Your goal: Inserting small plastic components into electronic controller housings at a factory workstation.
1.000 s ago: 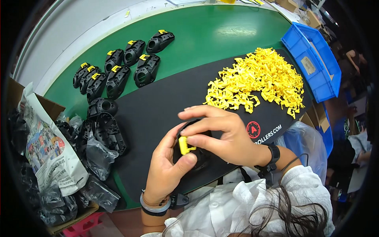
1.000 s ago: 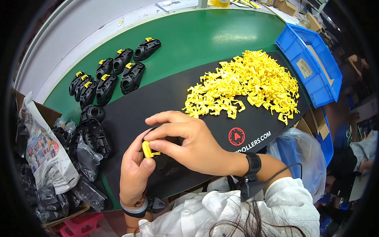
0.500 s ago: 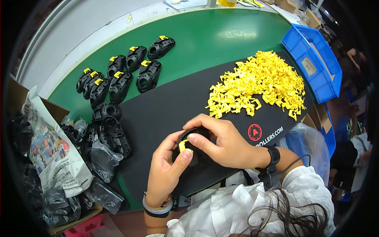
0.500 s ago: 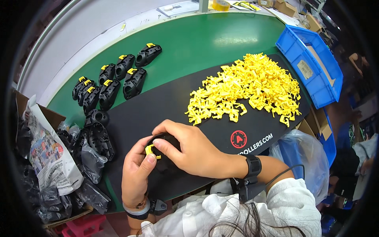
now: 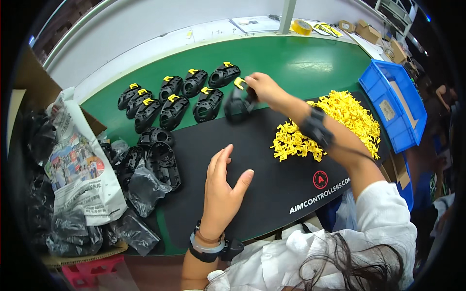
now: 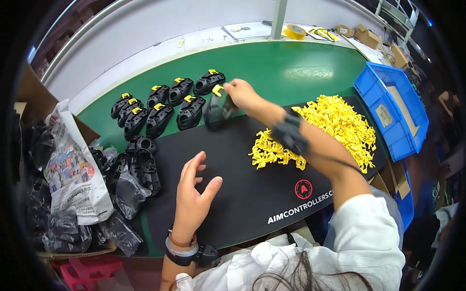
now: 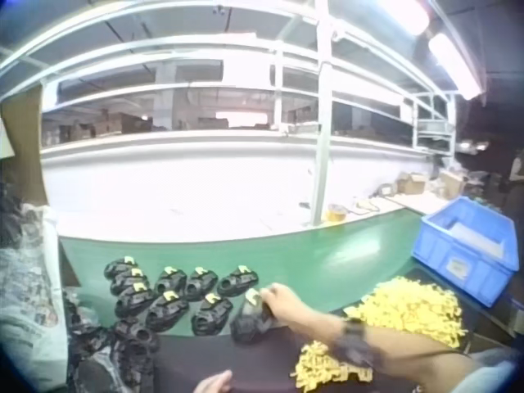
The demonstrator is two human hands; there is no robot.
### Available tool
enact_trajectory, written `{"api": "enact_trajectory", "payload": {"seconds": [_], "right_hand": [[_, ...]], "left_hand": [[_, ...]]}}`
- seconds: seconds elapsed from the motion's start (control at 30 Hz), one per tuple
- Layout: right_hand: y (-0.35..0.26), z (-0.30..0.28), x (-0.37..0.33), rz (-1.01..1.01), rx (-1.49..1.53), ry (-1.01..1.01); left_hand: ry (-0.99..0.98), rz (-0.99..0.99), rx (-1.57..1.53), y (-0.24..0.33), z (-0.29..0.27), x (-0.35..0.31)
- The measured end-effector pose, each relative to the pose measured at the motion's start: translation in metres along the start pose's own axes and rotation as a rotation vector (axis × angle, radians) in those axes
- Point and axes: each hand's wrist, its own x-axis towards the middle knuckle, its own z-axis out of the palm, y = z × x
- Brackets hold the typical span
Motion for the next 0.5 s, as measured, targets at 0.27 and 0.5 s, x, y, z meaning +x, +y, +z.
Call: {"api": "enact_trajectory", "payload": {"seconds": [0.27,0.5], "right_hand": [[-0.017,0.03,-0.054,-0.579,-0.483,-0.156],[-0.011,-0.03,-0.171,-0.636,-0.579,0.075]], "left_hand": [[0.288,0.048,1.061,0.001,-0.07,-0.022],[0.091,-0.021,0.872,-0.008,-0.074,-0.028]]}}
